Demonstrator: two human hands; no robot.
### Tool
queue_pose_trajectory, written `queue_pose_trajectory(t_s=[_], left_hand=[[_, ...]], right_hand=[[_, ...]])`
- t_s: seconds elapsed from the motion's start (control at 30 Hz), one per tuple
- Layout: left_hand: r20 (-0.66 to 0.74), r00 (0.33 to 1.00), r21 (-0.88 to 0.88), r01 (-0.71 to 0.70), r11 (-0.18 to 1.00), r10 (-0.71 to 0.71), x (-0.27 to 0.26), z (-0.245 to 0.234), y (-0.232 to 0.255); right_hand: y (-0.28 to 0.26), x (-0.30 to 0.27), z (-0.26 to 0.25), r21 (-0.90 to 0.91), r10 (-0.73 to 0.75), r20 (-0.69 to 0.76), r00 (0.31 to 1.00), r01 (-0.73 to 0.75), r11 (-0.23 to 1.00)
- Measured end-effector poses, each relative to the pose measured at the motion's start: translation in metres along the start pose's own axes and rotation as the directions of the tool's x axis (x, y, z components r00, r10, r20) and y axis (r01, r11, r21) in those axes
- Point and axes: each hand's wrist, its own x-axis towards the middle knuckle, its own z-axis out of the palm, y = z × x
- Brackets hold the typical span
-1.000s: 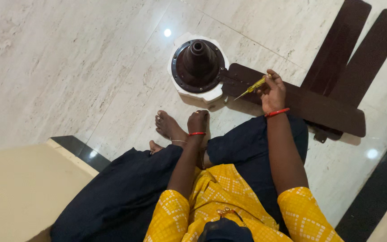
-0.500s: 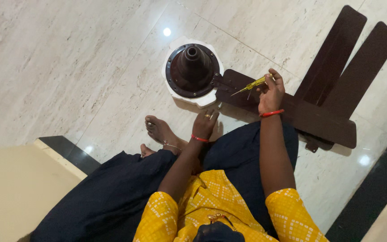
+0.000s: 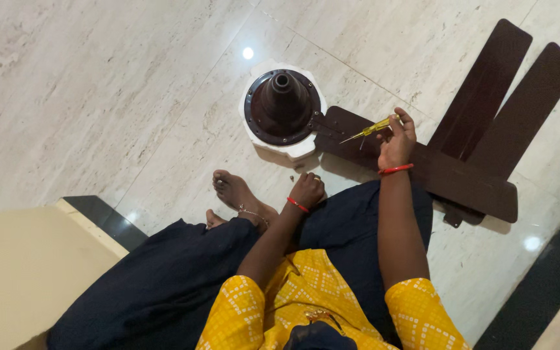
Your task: The person sits on the floor and uses a screwdriver to loosen and remove the screws securing the fan blades to the motor housing. They remove the blades one by one and place them on the floor.
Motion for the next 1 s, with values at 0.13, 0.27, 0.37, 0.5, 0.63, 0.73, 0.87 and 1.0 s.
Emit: queue_pose_trajectory(t_s=[0.13, 0.27, 0.37, 0.5, 0.63, 0.73, 0.87, 1.0], left_hand=[[-0.112, 0.993, 0.118, 0.059, 0.991, -0.045, -0.038, -0.021, 0.0], [-0.139, 0.985, 0.071, 0.115, 0.991, -0.105, -0.049, -0.039, -0.018], [-0.142, 0.977, 0.056, 0.169, 0.984, -0.16, -0.049, -0.046, -0.021], [-0.232, 0.932, -0.038, 0.276, 0.96, -0.277, -0.038, -0.057, -0.021], [-0.195, 0.841, -0.234, 0.46, 0.856, -0.505, -0.03, -0.073, -0.02], [-0.085, 0.752, -0.434, 0.562, 0.704, -0.653, -0.029, -0.079, -0.022], [-0.063, 0.78, -0.541, 0.497, 0.678, -0.622, -0.032, -0.068, -0.02], [-0.04, 0.786, -0.557, 0.496, 0.667, -0.618, -0.036, -0.05, -0.017]], right_hand=[[0.006, -0.008, -0.005, 0.005, -0.004, 0.033, 0.999, 0.003, 1.0], [0.005, -0.017, -0.004, -0.078, -0.009, 0.01, 1.0, 0.01, 0.997], [0.005, -0.026, -0.005, -0.134, -0.011, 0.003, 1.0, 0.011, 0.991], [0.005, -0.032, -0.004, -0.194, -0.001, -0.024, 1.0, -0.004, 0.981], [0.006, -0.034, -0.001, -0.216, 0.011, -0.038, 0.999, -0.019, 0.976], [0.006, -0.034, 0.001, -0.205, 0.01, -0.027, 1.0, -0.015, 0.979], [0.009, -0.034, 0.002, -0.219, 0.014, 0.003, 1.0, -0.013, 0.976], [0.012, -0.033, 0.008, -0.235, 0.007, 0.052, 0.999, 0.006, 0.972]])
